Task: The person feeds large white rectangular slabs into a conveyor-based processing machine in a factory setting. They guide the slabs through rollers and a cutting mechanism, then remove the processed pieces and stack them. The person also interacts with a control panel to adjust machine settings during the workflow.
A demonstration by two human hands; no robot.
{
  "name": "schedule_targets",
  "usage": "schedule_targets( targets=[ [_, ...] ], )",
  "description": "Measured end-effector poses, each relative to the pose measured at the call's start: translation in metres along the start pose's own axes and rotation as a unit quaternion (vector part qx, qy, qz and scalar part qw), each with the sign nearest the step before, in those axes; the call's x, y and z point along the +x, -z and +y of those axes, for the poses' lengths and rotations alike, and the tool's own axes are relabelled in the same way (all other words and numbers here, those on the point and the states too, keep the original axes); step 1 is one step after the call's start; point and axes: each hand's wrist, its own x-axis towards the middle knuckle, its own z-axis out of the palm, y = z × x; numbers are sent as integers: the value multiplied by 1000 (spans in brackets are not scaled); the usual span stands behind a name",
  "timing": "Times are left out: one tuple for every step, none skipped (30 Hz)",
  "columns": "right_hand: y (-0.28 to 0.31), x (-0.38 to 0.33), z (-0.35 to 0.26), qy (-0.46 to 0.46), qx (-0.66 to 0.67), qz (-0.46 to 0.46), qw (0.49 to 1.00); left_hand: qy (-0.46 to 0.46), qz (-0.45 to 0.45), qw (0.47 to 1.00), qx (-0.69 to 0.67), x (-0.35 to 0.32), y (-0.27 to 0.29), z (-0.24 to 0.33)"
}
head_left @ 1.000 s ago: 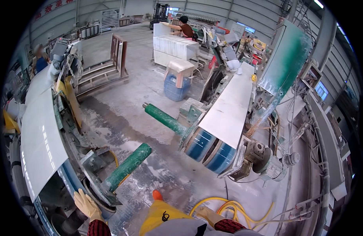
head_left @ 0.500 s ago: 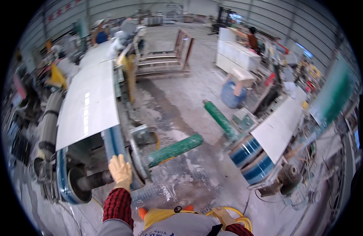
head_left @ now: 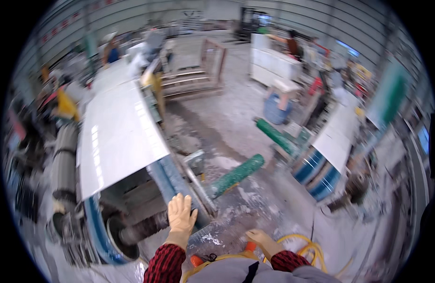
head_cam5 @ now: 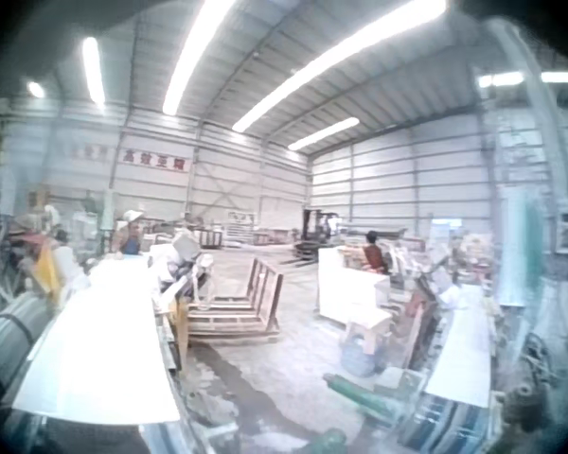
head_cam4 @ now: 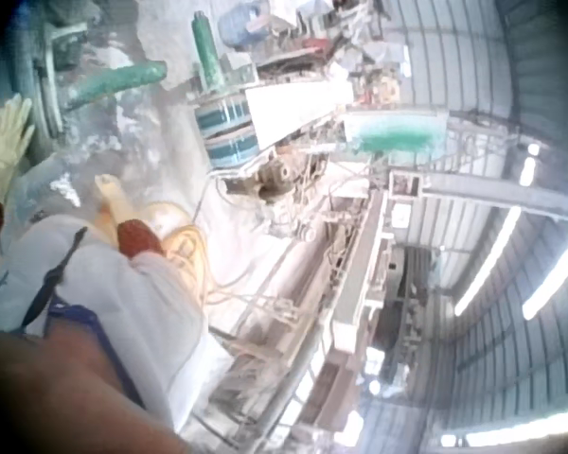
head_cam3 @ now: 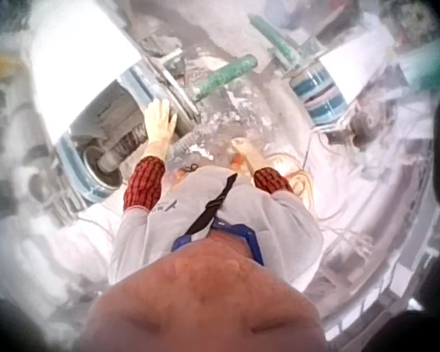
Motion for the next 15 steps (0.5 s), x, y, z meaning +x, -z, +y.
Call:
schedule_targets(
  targets=[
    [-3, 7, -22, -2, -34, -19, 999, -5, -12, 1000, -7, 1, 5, 1],
    [-4, 13, -37, -4, -65, -37, 997, -13, -23, 1000, -12, 1, 11, 1],
    [-6, 14, -50, -4, -61, -9, 998, -37, -12, 999, -1, 0, 13, 1],
    [-5, 15, -61, 0, -58, 13, 998, -49, -7, 999, 6, -3, 8, -9],
    [1, 10, -65, -24, 2, 39, 999, -62, -10, 998, 9, -6, 3, -14],
    [7, 6, -66, -44, 60, 61, 995, -72, -13, 997, 14, -9, -2, -18],
    [17, 2, -66, -61, 117, 82, 988, -76, -26, 997, 18, -10, -7, -18],
    [27, -1, -62, -59, 173, 119, 976, -75, -39, 996, 26, -12, -10, -19],
    [40, -4, -53, -56, 226, 154, 960, -64, -55, 995, 43, -11, -14, -16],
    [57, -7, -44, -52, 276, 188, 941, -73, -60, 995, 39, -10, -14, -14],
    [77, -8, -43, -57, 317, 224, 920, -74, -62, 995, 41, -11, -14, -12],
    [98, -6, -47, -60, 357, 251, 898, -67, -61, 995, 50, -14, -12, -13],
    [117, -4, -42, -63, 395, 282, 872, -66, -64, 994, 58, -15, -10, -12],
    [133, -2, -23, -41, 426, 297, 854, -69, -66, 993, 64, -15, -11, -8],
    [147, 3, 4, -19, 456, 317, 831, -93, -49, 992, 66, -14, -19, -10]
  ],
)
